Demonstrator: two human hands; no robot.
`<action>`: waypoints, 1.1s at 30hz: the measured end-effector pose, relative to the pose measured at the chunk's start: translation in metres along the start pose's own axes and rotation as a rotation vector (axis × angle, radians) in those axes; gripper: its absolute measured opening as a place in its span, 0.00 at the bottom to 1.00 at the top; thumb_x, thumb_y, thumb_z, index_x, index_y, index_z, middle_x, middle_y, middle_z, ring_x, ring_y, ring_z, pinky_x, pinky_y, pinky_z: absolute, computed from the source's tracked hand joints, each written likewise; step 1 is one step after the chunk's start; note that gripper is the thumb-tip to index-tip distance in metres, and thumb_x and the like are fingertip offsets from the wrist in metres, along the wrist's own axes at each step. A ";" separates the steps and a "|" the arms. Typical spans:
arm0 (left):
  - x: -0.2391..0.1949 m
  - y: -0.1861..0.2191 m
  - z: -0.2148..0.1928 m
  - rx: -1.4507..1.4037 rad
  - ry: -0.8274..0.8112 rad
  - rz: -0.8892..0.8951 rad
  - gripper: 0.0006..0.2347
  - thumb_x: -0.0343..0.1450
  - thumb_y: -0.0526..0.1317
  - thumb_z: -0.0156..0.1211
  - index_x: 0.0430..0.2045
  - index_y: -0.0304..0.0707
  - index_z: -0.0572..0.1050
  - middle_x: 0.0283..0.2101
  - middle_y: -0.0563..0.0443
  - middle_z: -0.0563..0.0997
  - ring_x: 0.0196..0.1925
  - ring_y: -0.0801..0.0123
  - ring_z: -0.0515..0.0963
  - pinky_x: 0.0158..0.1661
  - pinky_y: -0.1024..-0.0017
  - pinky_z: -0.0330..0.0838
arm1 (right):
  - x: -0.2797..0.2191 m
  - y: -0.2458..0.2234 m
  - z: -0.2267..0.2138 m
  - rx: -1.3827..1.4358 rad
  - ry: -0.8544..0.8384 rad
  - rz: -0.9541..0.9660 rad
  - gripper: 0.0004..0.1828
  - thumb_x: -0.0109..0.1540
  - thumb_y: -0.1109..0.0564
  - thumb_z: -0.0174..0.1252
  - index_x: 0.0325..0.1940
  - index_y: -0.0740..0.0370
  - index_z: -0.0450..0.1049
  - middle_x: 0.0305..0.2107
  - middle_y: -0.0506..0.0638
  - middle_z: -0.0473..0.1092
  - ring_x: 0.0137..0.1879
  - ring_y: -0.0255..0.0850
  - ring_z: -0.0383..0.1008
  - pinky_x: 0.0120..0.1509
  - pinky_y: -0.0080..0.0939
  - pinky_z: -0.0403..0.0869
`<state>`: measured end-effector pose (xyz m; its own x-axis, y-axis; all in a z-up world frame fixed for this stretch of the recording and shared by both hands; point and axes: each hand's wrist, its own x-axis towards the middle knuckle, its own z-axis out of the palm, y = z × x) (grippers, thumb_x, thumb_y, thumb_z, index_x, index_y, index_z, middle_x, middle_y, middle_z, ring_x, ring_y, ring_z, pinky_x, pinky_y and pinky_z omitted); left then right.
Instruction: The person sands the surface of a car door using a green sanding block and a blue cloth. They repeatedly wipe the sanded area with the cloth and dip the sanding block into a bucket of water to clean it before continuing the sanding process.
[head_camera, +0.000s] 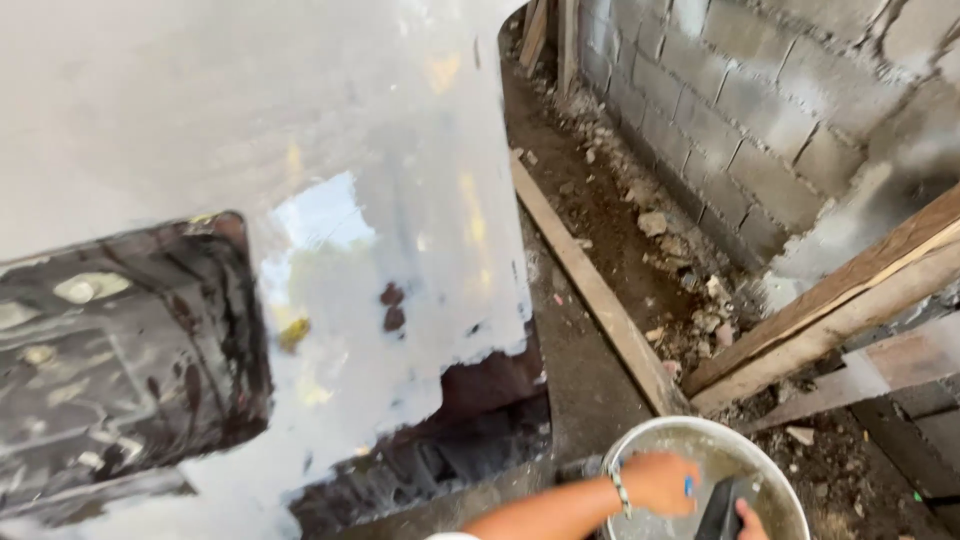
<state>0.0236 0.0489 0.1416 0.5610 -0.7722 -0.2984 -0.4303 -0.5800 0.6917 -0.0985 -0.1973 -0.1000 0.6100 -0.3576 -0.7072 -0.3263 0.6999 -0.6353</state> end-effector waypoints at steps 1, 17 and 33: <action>-0.018 0.014 -0.028 0.058 0.113 0.051 0.17 0.62 0.50 0.63 0.43 0.50 0.80 0.44 0.40 0.83 0.48 0.45 0.83 0.44 0.50 0.77 | 0.032 0.007 -0.010 0.006 -0.013 0.020 0.26 0.71 0.37 0.49 0.54 0.61 0.76 0.41 0.56 0.75 0.40 0.55 0.75 0.49 0.56 0.74; -0.319 0.032 -0.483 1.179 0.635 0.508 0.20 0.68 0.47 0.59 0.57 0.50 0.75 0.69 0.39 0.68 0.73 0.48 0.60 0.71 0.50 0.47 | -0.346 -0.056 0.503 -0.506 -0.013 -0.958 0.38 0.65 0.38 0.58 0.78 0.42 0.60 0.59 0.63 0.65 0.64 0.52 0.68 0.69 0.45 0.66; -0.303 0.002 -0.483 1.205 0.676 0.560 0.22 0.70 0.50 0.60 0.59 0.46 0.71 0.70 0.37 0.66 0.74 0.46 0.58 0.72 0.47 0.43 | -0.397 -0.017 0.551 -0.729 0.492 -0.610 0.37 0.65 0.28 0.47 0.78 0.27 0.53 0.54 0.61 0.56 0.54 0.56 0.67 0.53 0.53 0.75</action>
<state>0.1945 0.4074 0.5514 0.1979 -0.8939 0.4023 -0.8174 -0.3770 -0.4355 0.0629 0.2731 0.3626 0.5110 -0.8461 -0.1514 -0.5164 -0.1615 -0.8410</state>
